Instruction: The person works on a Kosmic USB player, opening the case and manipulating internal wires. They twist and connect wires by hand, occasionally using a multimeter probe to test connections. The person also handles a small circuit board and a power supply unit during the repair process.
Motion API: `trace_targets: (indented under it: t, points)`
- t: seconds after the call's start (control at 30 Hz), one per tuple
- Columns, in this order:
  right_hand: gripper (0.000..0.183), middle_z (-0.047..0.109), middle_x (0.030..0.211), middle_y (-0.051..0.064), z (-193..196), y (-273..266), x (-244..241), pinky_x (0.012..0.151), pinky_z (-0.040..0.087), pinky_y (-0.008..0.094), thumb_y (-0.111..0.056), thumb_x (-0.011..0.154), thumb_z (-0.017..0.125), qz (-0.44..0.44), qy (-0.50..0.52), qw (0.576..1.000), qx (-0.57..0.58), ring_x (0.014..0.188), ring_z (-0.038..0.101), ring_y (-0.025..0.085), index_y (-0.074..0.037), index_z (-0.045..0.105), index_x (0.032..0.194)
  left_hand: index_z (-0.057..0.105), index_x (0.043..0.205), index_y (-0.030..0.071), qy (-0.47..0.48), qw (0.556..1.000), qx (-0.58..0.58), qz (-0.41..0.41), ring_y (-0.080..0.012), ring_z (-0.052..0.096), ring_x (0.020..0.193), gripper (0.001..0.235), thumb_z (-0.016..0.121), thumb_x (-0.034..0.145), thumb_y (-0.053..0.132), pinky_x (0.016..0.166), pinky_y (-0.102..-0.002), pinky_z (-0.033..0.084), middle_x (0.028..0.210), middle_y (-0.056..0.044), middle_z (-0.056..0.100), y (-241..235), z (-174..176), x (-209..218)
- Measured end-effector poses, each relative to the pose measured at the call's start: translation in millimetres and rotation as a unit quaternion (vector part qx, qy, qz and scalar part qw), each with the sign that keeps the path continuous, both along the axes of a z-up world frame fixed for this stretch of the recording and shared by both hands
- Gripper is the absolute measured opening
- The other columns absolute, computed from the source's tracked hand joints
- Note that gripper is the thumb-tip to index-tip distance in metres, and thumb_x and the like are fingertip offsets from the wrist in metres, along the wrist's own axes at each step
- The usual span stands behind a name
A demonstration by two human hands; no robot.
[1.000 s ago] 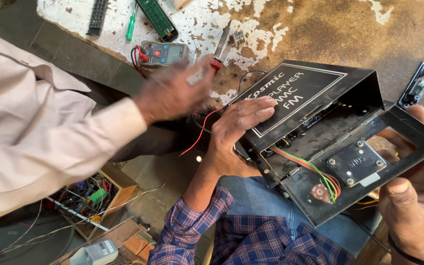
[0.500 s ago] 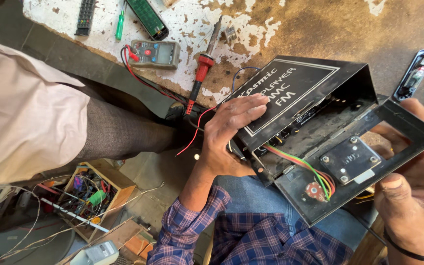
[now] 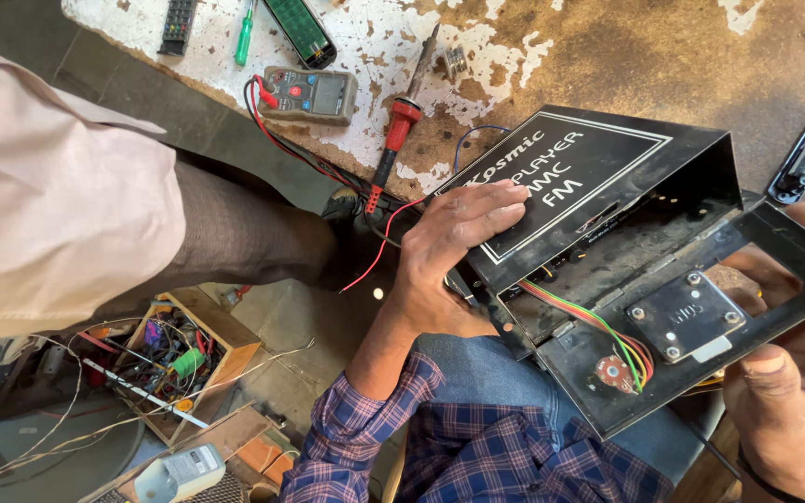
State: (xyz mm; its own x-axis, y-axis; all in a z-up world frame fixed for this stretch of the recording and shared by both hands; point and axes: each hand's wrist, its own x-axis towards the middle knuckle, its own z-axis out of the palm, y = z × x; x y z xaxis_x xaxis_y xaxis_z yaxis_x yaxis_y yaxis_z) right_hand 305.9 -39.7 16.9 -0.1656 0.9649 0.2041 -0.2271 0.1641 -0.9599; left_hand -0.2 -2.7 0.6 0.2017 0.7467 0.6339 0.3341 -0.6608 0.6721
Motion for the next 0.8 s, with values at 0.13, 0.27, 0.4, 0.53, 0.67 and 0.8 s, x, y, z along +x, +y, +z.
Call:
trace_targets:
  t: [0.13,0.27,0.4,0.53,0.67,0.8]
  points:
    - [0.09,0.055,0.112,0.01,5.8,1.5,-1.8,0.101,0.052,0.028,-0.043,0.102,0.08,-0.001,-0.036,0.999,-0.002,0.105,0.061,0.015,0.009,0.03,0.158,0.058,0.142,0.012,0.002,1.0,-0.002,0.002,-0.0259,0.061,0.138,0.083,0.093,0.073,0.042,0.121,-0.041,0.047,0.146,-0.008,0.063,-1.2,-1.0,0.4]
    - [0.095,0.057,0.117,0.012,11.8,3.3,-7.5,0.101,0.051,0.028,-0.044,0.1,0.079,-0.003,-0.033,0.999,-0.002,0.109,0.062,0.016,0.009,0.027,0.159,0.057,0.143,0.013,0.004,1.0,-0.002,0.003,-0.0257,0.061,0.139,0.082,0.092,0.074,0.045,0.119,-0.041,0.045,0.143,-0.007,0.063,-0.7,-1.9,0.5]
    - [0.094,0.054,0.115,0.011,11.4,3.0,-10.6,0.1,0.048,0.027,-0.041,0.103,0.081,0.0,0.005,1.0,-0.009,0.107,0.058,0.016,0.009,0.025,0.16,0.057,0.142,0.013,0.012,1.0,-0.001,0.005,-0.0259,0.061,0.138,0.082,0.09,0.076,0.048,0.122,-0.042,0.046,0.148,-0.007,0.063,-0.8,-2.9,0.2]
    - [0.096,0.054,0.117,0.011,11.6,4.9,-11.4,0.102,0.05,0.027,-0.043,0.101,0.082,0.0,0.003,1.0,-0.008,0.107,0.059,0.016,0.009,0.025,0.158,0.057,0.142,0.013,0.015,1.0,-0.003,0.006,-0.0257,0.062,0.138,0.08,0.09,0.078,0.048,0.117,-0.04,0.045,0.143,-0.007,0.063,-1.2,-1.6,0.2]
    - [0.097,0.057,0.119,0.013,15.4,6.9,-12.1,0.1,0.053,0.027,-0.045,0.101,0.08,-0.01,-0.032,0.999,0.003,0.107,0.062,0.017,0.009,0.025,0.159,0.057,0.142,0.012,0.019,1.0,0.0,0.007,-0.0264,0.062,0.138,0.081,0.089,0.078,0.049,0.12,-0.041,0.046,0.146,-0.008,0.063,-1.4,-0.5,0.6]
    - [0.098,0.058,0.122,0.014,19.5,8.5,-14.3,0.1,0.054,0.027,-0.047,0.1,0.079,-0.014,-0.046,0.999,0.008,0.107,0.063,0.017,0.009,0.025,0.159,0.056,0.142,0.012,0.014,1.0,0.0,0.007,-0.0268,0.063,0.137,0.08,0.09,0.079,0.048,0.121,-0.042,0.048,0.147,-0.008,0.063,-1.1,0.5,2.0]
